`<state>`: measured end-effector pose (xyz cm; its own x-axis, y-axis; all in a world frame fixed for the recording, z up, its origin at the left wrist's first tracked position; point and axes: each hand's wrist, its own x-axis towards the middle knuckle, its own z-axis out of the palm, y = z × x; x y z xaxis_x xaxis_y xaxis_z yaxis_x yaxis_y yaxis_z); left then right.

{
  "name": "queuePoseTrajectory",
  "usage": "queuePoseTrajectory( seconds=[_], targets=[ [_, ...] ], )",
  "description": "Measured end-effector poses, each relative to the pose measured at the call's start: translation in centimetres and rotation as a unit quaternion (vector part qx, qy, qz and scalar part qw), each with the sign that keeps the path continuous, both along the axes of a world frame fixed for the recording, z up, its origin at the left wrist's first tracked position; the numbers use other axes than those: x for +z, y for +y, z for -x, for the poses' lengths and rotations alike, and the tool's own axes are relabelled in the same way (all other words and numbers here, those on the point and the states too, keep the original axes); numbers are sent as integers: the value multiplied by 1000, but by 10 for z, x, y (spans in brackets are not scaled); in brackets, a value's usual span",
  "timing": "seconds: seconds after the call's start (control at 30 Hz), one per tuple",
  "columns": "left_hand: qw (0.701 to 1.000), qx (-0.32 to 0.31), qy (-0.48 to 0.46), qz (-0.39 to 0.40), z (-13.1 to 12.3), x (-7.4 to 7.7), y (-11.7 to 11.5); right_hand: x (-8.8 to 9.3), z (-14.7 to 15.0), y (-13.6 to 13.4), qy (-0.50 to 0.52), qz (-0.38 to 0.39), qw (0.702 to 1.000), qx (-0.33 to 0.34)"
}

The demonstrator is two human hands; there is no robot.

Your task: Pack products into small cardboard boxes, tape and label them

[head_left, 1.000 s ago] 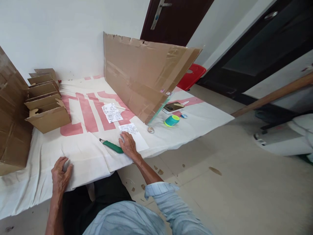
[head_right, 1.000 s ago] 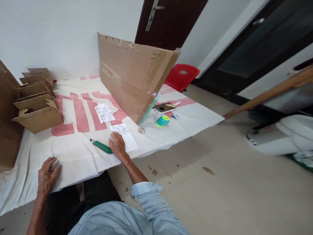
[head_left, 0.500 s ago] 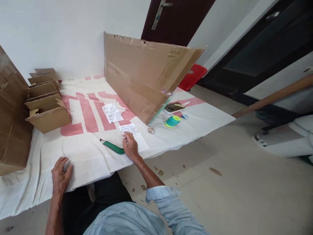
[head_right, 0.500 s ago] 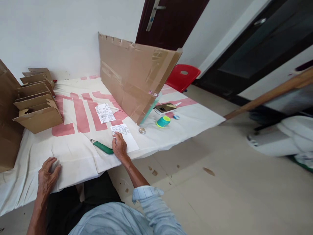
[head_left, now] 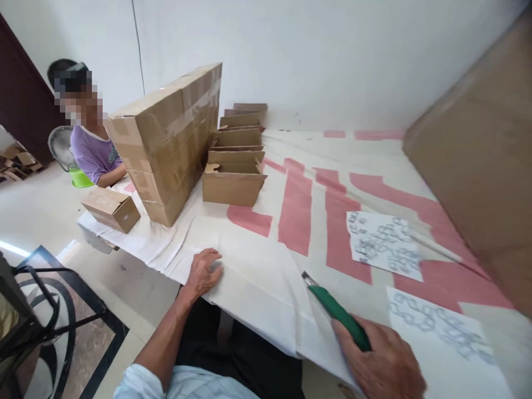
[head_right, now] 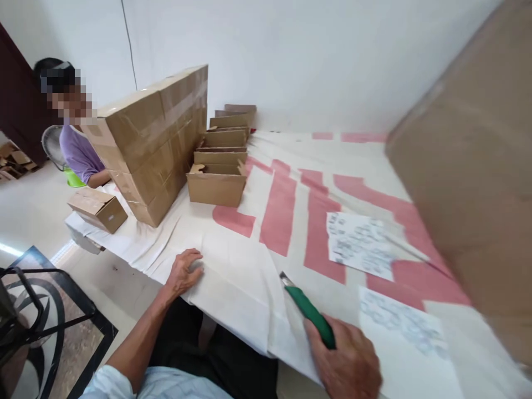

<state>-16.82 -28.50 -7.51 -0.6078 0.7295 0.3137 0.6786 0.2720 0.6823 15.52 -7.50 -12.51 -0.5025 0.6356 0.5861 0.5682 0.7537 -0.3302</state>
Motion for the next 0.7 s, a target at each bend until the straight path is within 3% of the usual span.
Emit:
queuePoseTrajectory(
  seconds=[0.13,0.3,0.43,0.57,0.7],
  targets=[
    [999,16,-1,-30,3,2,-12,8,0,-8,-21,-23,999,-21],
    [992,99,15,-77,38,10,-39,7,-3,-5,-30,-25,999,-18],
    [980,170,31,-101,64,26,-68,9,-5,-4,-37,-22,999,-10],
    [965,224,44,-126,74,43,-91,11,-4,-5,-35,-24,999,-3],
    [932,318,55,-166,84,60,-116,8,-2,-4,-22,-54,998,-14]
  ],
)
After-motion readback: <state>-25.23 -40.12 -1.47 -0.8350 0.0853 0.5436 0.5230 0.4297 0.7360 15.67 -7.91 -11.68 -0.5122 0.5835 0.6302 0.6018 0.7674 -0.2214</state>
